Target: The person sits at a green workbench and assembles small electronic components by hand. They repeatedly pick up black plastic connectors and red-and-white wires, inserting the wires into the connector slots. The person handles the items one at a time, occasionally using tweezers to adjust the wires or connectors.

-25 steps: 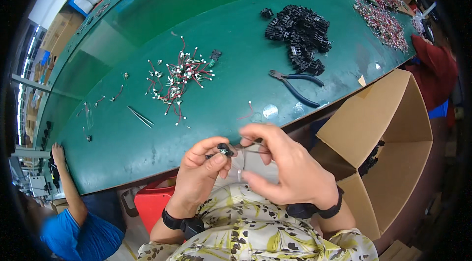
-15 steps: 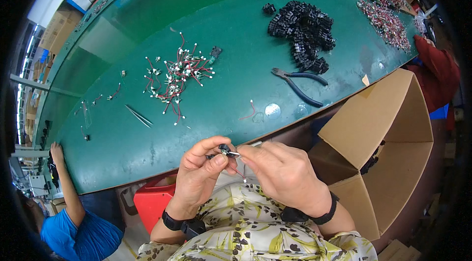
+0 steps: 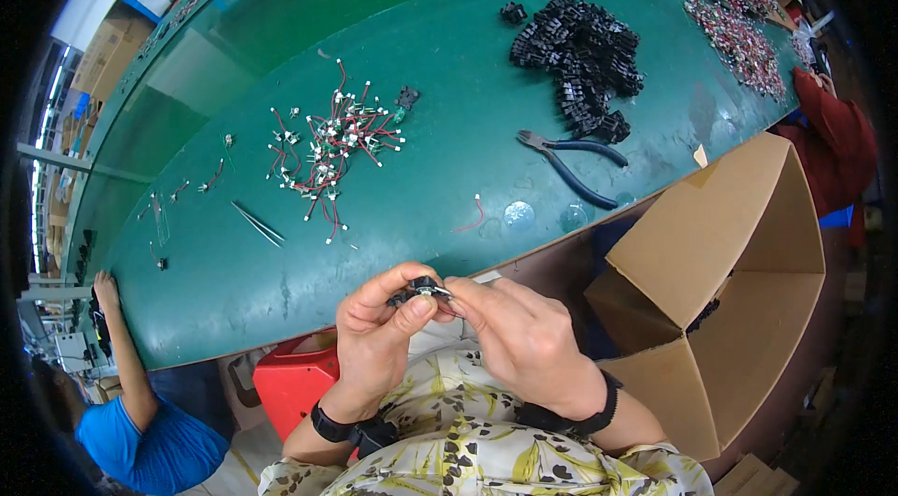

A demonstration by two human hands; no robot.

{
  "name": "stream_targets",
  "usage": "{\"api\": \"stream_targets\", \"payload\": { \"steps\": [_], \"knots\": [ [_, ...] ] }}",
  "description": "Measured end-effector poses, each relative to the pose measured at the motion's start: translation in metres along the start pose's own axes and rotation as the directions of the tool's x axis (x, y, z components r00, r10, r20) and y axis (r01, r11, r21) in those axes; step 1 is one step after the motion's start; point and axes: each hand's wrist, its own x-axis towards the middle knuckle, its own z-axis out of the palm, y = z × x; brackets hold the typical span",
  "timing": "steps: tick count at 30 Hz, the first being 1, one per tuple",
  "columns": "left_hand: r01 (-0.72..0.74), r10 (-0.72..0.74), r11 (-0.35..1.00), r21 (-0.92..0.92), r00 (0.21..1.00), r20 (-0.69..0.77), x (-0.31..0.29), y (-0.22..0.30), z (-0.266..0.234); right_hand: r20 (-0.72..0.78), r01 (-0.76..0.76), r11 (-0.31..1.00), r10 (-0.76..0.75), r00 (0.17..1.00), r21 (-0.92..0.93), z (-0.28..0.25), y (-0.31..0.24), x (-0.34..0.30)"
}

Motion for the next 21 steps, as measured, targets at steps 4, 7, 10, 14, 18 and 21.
{"api": "stream_targets", "payload": {
  "steps": [4,7,10,14,18,21],
  "knots": [
    [-0.021,0.022,1.0,0.016,0.999,-0.029,0.004,-0.001,0.002,0.0,-0.175,0.95,0.181,0.983,0.257,0.009,0.004,-0.002],
    [-0.025,0.024,0.999,-0.032,0.999,-0.035,0.005,0.001,0.001,0.052,-0.26,0.9,0.259,0.965,0.351,0.008,0.006,0.0],
    [-0.027,0.027,0.996,-0.088,1.0,-0.009,0.005,0.002,0.002,0.081,-0.262,0.902,0.249,0.965,0.344,0.005,0.006,0.002],
    [-0.004,0.003,0.992,-0.123,1.0,-0.015,0.006,0.003,0.004,0.042,-0.259,0.893,0.262,0.964,0.368,0.009,0.006,-0.001],
    [0.013,-0.014,0.999,-0.032,0.999,-0.035,0.004,0.0,-0.002,0.146,-0.286,0.893,0.25,0.957,0.348,-0.001,0.008,0.004],
    [0.004,-0.002,0.999,0.034,0.998,-0.057,0.004,0.002,-0.005,0.155,-0.326,0.916,0.297,0.942,0.233,-0.015,0.0,0.008]
  ]
}}
